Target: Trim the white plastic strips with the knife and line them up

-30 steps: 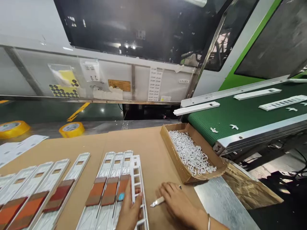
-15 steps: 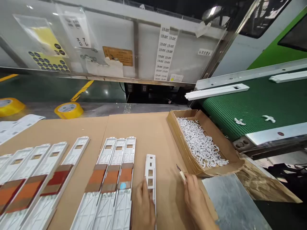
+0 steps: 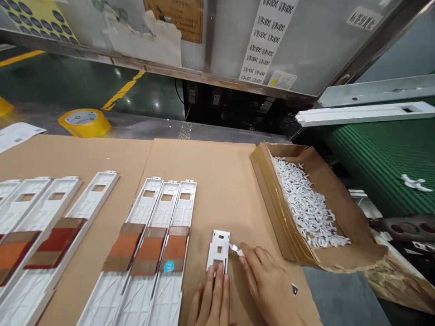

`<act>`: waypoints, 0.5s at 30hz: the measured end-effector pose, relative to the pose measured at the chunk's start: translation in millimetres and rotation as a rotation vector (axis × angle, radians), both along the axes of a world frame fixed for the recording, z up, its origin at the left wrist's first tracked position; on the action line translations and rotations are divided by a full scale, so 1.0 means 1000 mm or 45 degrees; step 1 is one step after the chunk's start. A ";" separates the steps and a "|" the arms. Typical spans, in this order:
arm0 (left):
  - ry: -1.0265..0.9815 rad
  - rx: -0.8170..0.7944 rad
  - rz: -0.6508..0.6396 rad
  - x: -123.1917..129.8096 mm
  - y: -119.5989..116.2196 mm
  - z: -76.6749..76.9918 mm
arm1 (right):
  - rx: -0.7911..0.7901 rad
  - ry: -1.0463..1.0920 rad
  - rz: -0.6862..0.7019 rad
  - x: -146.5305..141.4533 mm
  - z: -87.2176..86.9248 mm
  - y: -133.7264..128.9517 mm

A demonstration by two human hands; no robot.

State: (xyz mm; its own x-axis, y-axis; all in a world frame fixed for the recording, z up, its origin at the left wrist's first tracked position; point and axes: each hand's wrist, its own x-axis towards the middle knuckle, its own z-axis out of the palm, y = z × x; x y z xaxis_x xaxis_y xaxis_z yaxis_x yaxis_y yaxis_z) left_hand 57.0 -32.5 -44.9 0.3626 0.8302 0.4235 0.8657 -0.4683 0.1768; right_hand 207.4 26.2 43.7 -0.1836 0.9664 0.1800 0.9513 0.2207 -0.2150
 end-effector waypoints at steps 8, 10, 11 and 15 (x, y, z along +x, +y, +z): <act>-0.036 -0.008 0.088 0.009 -0.006 0.003 | -0.045 -0.068 0.088 -0.006 -0.007 0.002; -0.054 -0.017 0.097 0.010 -0.007 0.004 | -0.051 -0.075 0.114 -0.005 -0.007 0.003; -0.054 -0.022 0.107 0.011 -0.008 0.003 | -0.055 -0.078 0.121 -0.004 -0.007 0.003; -0.018 -0.026 0.158 0.013 -0.011 0.002 | -0.074 -0.103 0.132 -0.003 -0.009 0.003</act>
State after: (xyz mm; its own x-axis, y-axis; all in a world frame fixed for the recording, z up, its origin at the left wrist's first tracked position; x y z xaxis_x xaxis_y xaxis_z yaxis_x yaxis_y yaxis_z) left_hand 70.3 -43.4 -42.9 0.2504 0.8768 0.4105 0.9141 -0.3538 0.1980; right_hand 204.0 29.6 34.5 -0.2945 0.9499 0.1049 0.9389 0.3081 -0.1537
